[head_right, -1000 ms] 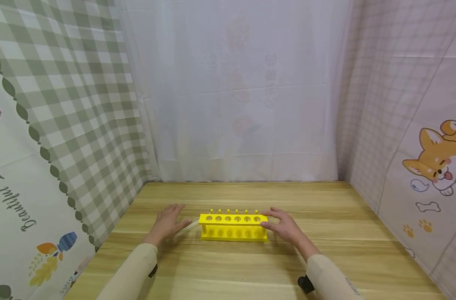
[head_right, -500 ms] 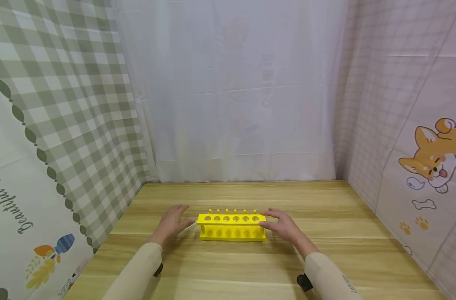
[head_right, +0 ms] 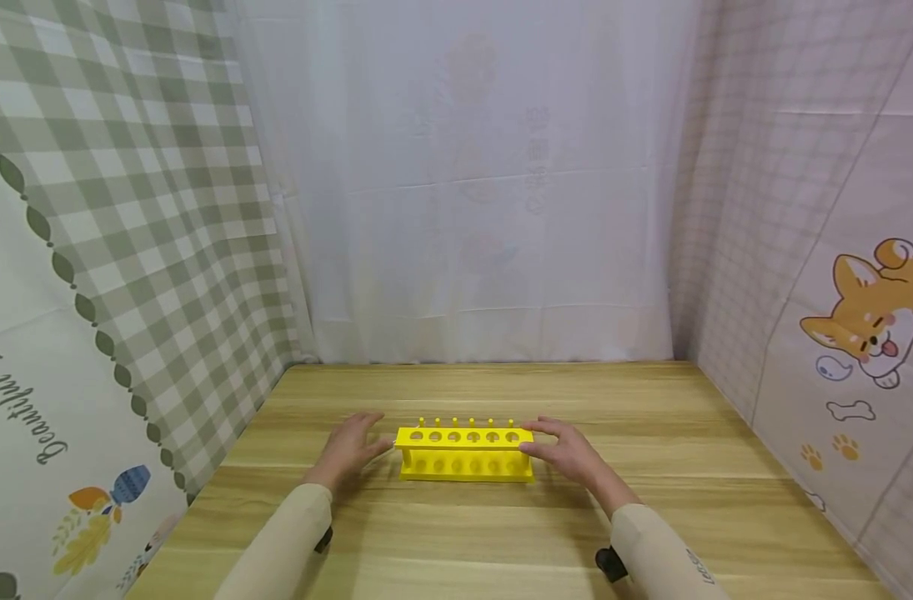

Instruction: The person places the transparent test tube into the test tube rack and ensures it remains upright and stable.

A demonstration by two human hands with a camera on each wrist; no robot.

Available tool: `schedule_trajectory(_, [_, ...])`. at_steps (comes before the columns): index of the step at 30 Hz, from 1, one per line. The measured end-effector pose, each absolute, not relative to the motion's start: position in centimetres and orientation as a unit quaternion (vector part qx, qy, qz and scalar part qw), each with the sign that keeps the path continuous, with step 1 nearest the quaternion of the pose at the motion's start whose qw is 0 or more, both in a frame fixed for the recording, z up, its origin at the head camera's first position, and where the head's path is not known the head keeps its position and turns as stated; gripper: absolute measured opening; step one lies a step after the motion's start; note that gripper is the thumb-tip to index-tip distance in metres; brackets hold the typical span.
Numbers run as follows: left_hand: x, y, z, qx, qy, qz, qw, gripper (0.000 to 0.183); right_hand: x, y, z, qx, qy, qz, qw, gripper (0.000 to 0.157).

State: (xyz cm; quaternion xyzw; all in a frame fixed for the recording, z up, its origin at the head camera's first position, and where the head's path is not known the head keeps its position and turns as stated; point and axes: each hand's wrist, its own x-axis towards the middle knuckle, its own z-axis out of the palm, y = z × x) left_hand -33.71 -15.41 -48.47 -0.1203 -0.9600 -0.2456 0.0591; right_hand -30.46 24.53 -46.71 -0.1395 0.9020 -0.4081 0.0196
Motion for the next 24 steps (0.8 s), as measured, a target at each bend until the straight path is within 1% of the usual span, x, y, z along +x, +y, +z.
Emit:
schedule_trajectory(12, [-33.9, -14.83, -48.88, -0.125, -0.96, -0.242, 0.057, 0.057, -30.53, 24.58, -46.81, -0.127, 0.902, -0.413, 0.024, 0.055])
schedule_trajectory(24, [-33.96, -14.45, -49.42, -0.12, -0.96, -0.244, 0.072, 0.055, -30.62, 24.55, -46.87, -0.124, 0.903, -0.411, 0.025, 0.056])
